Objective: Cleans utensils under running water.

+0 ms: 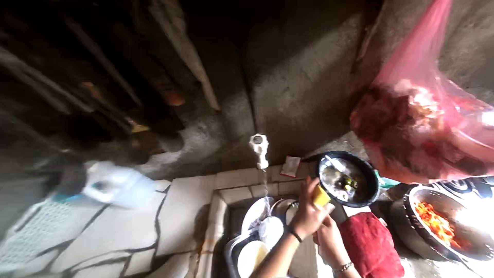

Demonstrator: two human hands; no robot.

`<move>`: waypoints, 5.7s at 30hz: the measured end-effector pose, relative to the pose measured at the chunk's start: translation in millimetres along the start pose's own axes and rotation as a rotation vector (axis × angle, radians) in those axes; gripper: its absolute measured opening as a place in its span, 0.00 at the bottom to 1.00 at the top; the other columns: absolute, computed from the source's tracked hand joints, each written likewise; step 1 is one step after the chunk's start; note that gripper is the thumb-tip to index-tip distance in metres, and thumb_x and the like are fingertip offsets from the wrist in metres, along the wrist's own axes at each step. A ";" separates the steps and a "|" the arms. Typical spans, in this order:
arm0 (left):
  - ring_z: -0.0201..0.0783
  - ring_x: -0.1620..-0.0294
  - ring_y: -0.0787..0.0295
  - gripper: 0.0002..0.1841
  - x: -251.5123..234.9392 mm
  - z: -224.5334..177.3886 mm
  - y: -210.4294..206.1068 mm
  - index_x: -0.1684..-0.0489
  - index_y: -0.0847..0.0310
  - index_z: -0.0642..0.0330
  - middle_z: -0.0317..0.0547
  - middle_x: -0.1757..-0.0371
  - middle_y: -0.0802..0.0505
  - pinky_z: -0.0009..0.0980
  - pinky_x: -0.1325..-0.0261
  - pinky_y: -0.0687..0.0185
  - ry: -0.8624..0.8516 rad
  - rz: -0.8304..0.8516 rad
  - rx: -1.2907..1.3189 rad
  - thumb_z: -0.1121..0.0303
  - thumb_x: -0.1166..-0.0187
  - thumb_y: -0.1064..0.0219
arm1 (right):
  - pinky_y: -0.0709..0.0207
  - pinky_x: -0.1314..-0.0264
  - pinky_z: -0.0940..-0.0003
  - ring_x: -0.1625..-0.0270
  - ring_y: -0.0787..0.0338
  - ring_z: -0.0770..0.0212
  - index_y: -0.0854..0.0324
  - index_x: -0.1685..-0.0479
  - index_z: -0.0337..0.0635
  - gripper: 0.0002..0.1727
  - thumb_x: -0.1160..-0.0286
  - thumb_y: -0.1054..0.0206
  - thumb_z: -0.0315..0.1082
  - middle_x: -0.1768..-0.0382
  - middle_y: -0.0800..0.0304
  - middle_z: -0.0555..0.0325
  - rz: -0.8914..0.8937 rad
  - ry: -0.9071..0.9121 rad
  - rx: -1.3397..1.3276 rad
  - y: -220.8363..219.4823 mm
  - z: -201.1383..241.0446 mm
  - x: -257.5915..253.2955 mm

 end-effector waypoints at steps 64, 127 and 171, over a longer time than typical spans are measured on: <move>0.53 0.33 0.15 0.28 21.0 -88.3 98.4 0.41 0.13 0.55 0.52 0.38 0.09 0.57 0.31 0.21 -0.250 -0.129 -0.695 0.45 0.32 0.22 | 0.31 0.86 0.76 0.88 0.27 0.71 0.21 0.61 0.37 0.13 0.11 0.51 0.29 0.86 0.23 0.62 0.094 0.006 -0.216 -115.6 37.5 71.2; 0.52 0.49 0.08 0.17 20.5 -26.7 85.9 0.46 0.17 0.71 0.59 0.54 0.07 0.52 0.40 0.15 0.086 -0.033 -0.679 0.67 0.27 0.30 | 0.21 0.48 0.54 0.58 0.15 0.54 0.23 0.41 0.32 0.15 0.09 0.46 0.36 0.60 0.17 0.46 0.396 0.132 0.541 -85.8 14.7 65.5; 0.65 0.18 0.29 0.16 -88.4 -158.1 112.3 0.35 0.14 0.60 0.59 0.25 0.17 0.66 0.22 0.33 0.453 0.040 -1.521 0.66 0.17 0.35 | 0.17 0.66 0.59 0.68 0.10 0.56 0.23 0.37 0.32 0.20 0.08 0.44 0.43 0.62 0.09 0.48 0.318 -0.333 0.028 -25.0 -38.3 -62.6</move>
Point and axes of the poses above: each hand's wrist, its own x-axis away from the middle knuckle, its own y-axis out of the back of the hand, z = x × y, the point moved 8 cm from there along -x, towards the middle knuckle
